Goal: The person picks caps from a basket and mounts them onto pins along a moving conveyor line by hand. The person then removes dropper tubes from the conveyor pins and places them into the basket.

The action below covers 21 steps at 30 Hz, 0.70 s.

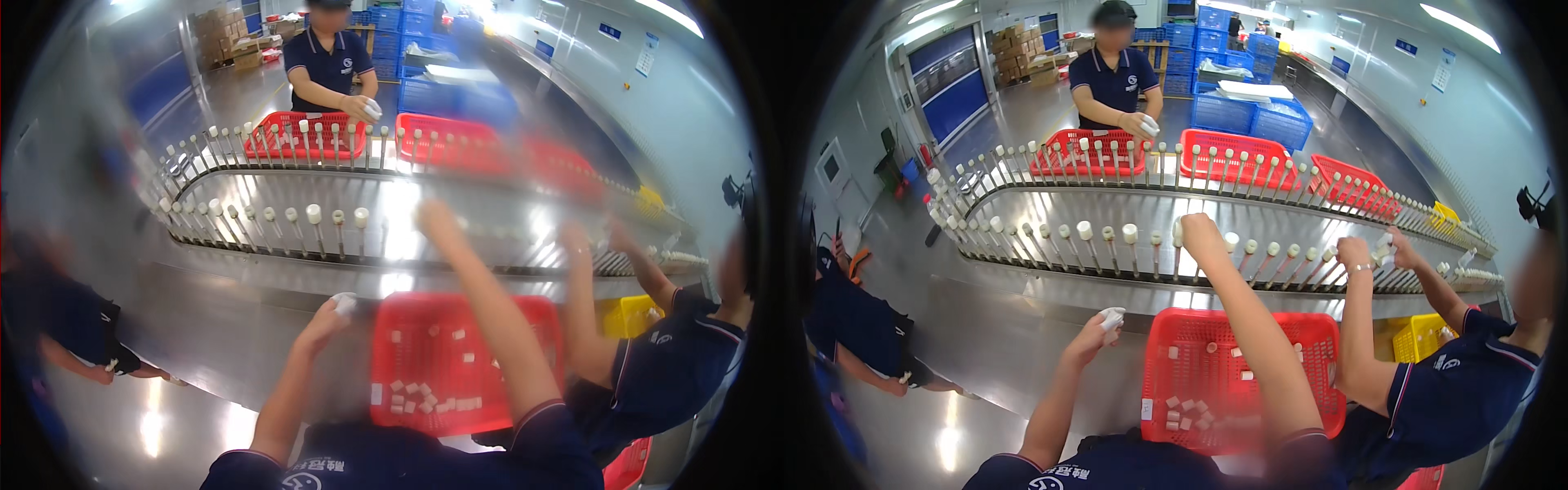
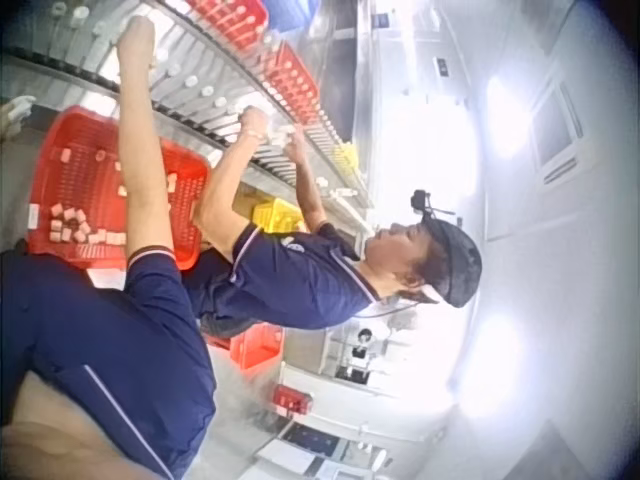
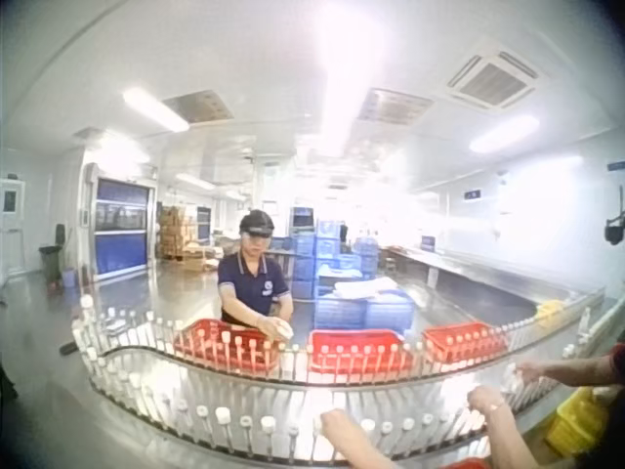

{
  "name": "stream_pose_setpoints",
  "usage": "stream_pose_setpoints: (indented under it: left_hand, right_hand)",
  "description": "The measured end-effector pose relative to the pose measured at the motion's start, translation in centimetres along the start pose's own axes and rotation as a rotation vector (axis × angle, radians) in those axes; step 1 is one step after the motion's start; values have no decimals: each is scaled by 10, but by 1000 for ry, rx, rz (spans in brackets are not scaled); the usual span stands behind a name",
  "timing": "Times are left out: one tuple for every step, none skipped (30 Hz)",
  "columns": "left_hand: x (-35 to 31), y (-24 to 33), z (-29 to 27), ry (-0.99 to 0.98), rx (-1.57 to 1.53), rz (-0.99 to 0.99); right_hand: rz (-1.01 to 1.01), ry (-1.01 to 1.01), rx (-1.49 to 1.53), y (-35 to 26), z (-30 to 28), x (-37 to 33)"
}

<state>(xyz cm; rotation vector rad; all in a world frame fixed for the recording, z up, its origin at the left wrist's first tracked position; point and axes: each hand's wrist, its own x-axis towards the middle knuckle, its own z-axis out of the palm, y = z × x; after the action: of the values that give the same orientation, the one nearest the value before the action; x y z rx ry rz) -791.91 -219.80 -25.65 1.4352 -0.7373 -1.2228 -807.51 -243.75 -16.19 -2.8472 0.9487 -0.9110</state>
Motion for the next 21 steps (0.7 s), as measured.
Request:
stream_pose_setpoints:
  left_hand:
    - [-11, 9, -1, -36, -74, -4]
    - [-21, 16, -3, -69, -147, -10]
    - [-26, 21, -2, -56, -154, -11]
    - [-30, 31, 1, -5, -76, 98]
    - [-32, 36, -1, 58, 7, 197]
    - [-28, 43, -2, 86, 14, 207]
    - [-20, 53, 8, 63, 9, 249]
    - [-15, 60, 16, 50, 9, 288]
    - [-15, 65, 16, 73, 15, 272]
    - [-15, 72, 17, 71, -43, 295]
    - [-9, 79, 24, 53, -105, 325]
    - [0, 83, 32, 49, -104, 328]
    - [3, 84, 36, 55, -84, 346]
    - [6, 85, 39, 66, -63, 368]
    - [8, 83, 32, 99, -31, 376]
    - [17, 85, 40, 83, -26, 376]
    - [28, 88, 48, 150, 134, 463]
    - [43, 92, 61, 204, 291, 551]
    - [58, 94, 61, 420, 654, 705]
    - [68, 106, 72, 405, 655, 706]
    - [78, 118, 84, 456, 854, 704]
  right_hand:
    - [48, -71, 4, 7, -3, 1]
    - [95, -144, 12, 8, -8, 2]
    - [112, -169, -12, 12, -15, 1]
    - [102, -174, -8, 23, -19, -2]
    - [69, -182, -33, 34, -15, -3]
    - [40, -189, -58, 46, -12, -5]
    - [137, -238, -27, 75, -16, -10]
    - [231, -288, 14, 98, -17, -16]
    - [152, -147, 51, 99, -25, -26]
    - [67, 2, 88, 98, -37, -33]
    - [23, 178, 125, 106, -45, -50]
    - [-12, 357, 152, 113, -49, -76]
    - [81, 339, 281, 108, -45, -104]
    - [169, 320, 414, 98, -42, -128]
    - [744, 29, 1128, 48, -74, -139]
    - [847, 41, 1410, 47, -61, -172]
    - [917, -26, 1442, 40, -66, -195]
    - [993, -40, 1499, 50, -47, -233]
    - [1139, -93, 1615, 49, -41, -252]
    - [1105, -66, 2006, 54, -39, -273]
    - [1152, -41, 1936, 57, -40, -289]
